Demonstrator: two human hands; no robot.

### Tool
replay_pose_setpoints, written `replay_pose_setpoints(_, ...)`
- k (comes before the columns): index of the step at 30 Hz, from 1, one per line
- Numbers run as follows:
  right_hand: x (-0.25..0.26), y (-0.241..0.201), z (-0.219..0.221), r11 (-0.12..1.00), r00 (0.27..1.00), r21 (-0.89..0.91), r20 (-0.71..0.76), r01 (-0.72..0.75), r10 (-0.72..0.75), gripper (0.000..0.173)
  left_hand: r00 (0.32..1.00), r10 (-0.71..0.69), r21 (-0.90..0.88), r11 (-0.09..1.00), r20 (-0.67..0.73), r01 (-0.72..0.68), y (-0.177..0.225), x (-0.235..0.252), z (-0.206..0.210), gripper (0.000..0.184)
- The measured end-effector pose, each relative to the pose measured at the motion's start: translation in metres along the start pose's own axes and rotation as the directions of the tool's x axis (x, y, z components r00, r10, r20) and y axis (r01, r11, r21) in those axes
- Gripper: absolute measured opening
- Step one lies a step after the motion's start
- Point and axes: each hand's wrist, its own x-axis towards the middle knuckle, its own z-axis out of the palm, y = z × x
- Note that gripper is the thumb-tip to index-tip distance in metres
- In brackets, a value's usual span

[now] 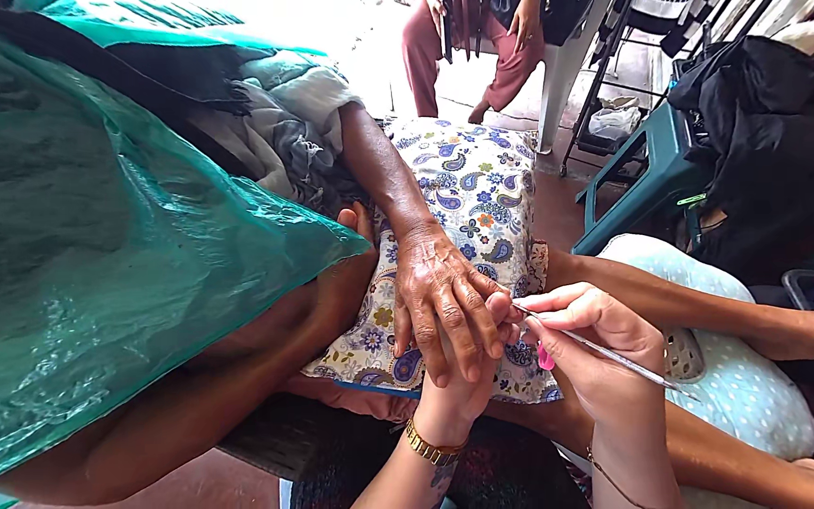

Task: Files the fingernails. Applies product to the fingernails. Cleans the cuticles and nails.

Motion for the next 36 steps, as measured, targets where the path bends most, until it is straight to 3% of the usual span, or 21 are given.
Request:
replay_pose_setpoints(14,-0.0009,-0.0028,0.0011,0.995,0.999,-0.093,0.010,0.040,-0.040,0.011,1.000,-0.018,-0.022,1.000,0.025,0.019,0.0012,-0.0010,-0.0027,0.007)
replay_pose_setpoints(30,-0.0010,-0.0040,0.0000,0.978,0.996,-0.188,0.043,0.088,-0.082,0.011,0.999,-0.019,0.015,1.000,-0.045,0.020,-0.0009,-0.0026,0.0010,0.009)
replay_pose_setpoints(36,0.0014,-0.0036,-0.0044,0.988,0.995,-0.133,0.065,0.083,-0.075,0.011,0.998,-0.026,0.034,0.999,-0.052,0.028,0.0002,-0.0027,0.0015,0.009)
